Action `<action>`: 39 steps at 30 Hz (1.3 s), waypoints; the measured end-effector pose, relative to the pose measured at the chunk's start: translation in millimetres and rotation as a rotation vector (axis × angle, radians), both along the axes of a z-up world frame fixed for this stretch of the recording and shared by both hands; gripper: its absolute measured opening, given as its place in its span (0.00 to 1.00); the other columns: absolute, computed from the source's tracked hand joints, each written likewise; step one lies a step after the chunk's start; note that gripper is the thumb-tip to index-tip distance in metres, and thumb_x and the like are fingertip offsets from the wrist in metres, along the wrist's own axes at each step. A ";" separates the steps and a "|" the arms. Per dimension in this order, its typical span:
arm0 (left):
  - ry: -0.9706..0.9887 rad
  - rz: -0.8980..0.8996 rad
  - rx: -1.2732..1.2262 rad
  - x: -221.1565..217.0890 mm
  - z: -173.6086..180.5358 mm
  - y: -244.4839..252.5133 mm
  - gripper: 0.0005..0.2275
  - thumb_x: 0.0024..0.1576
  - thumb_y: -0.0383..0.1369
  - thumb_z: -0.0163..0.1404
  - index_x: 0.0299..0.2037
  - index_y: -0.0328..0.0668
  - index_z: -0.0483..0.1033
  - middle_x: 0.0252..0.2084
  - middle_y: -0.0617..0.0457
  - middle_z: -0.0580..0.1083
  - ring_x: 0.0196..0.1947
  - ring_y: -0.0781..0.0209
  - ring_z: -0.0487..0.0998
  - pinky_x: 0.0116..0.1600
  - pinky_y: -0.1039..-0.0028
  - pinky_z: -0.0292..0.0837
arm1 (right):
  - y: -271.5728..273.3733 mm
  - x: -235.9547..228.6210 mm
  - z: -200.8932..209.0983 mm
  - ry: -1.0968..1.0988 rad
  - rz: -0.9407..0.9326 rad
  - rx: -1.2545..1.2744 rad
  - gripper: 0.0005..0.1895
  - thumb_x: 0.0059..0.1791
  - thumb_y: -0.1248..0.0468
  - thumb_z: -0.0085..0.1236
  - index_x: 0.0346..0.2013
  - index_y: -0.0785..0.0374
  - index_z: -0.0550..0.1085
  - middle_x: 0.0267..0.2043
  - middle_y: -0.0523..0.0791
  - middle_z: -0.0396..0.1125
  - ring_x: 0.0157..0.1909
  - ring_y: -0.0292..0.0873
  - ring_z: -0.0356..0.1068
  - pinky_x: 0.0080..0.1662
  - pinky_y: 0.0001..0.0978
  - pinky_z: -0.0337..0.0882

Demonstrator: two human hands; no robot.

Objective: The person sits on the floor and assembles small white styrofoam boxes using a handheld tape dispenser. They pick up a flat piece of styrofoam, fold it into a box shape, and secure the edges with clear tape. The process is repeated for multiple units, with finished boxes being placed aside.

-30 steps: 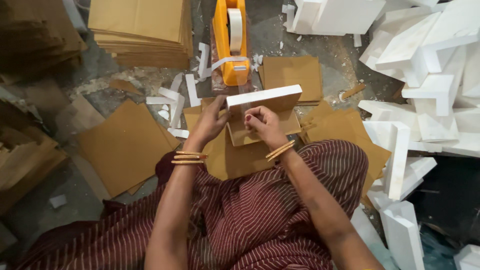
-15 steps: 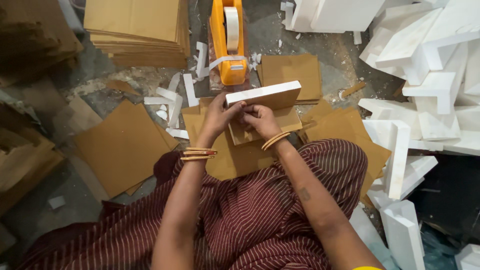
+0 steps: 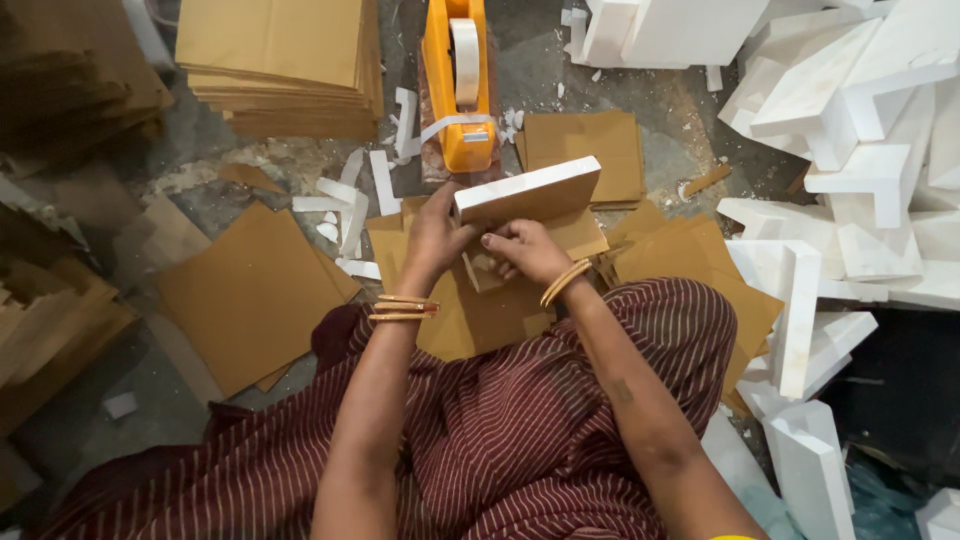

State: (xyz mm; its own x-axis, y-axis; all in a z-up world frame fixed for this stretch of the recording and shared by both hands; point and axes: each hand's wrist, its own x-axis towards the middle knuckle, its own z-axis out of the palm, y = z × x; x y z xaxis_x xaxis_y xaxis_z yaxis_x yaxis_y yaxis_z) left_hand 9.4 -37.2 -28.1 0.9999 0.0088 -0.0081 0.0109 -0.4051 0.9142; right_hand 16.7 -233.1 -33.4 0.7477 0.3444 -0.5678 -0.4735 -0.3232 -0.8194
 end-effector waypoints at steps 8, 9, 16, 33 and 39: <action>-0.119 -0.036 -0.028 -2.9 -0.8 1.5 0.24 0.44 0.25 0.60 0.53 0.39 0.70 0.48 0.40 0.76 0.52 0.36 0.76 0.52 0.57 0.72 | 22.9 22.9 73.4 -1.199 -0.071 -0.359 0.12 0.54 0.58 0.58 0.44 0.64 0.79 0.41 0.48 0.76 0.43 0.49 0.75 0.46 0.41 0.72; -0.094 -0.033 -0.038 -3.2 -0.4 1.6 0.24 0.44 0.26 0.61 0.53 0.40 0.70 0.48 0.40 0.77 0.52 0.36 0.76 0.52 0.57 0.72 | 27.2 33.1 72.1 -1.230 -0.050 -0.373 0.12 0.53 0.58 0.59 0.43 0.64 0.79 0.40 0.49 0.76 0.44 0.51 0.75 0.46 0.43 0.71; -0.117 -0.034 0.114 -4.3 -6.3 5.7 0.21 0.47 0.26 0.60 0.51 0.40 0.70 0.46 0.40 0.76 0.49 0.34 0.76 0.48 0.53 0.72 | 35.5 84.1 23.8 -0.536 0.107 -0.485 0.13 0.45 0.55 0.63 0.36 0.58 0.84 0.35 0.46 0.77 0.38 0.43 0.76 0.43 0.36 0.72; -0.502 -0.003 0.421 -60.7 17.2 -5.7 0.15 0.51 0.30 0.60 0.49 0.45 0.75 0.37 0.48 0.72 0.38 0.45 0.74 0.44 0.58 0.68 | 5.4 76.9 1.9 -0.448 0.506 -0.678 0.19 0.40 0.52 0.73 0.38 0.60 0.81 0.40 0.51 0.75 0.44 0.50 0.75 0.49 0.43 0.73; -0.471 -0.004 0.447 -65.4 11.5 -9.8 0.14 0.52 0.32 0.60 0.46 0.45 0.73 0.38 0.49 0.73 0.39 0.46 0.75 0.46 0.58 0.68 | 8.8 60.5 29.9 -0.511 0.427 -0.938 0.29 0.37 0.48 0.74 0.46 0.61 0.78 0.50 0.54 0.71 0.52 0.56 0.71 0.52 0.48 0.70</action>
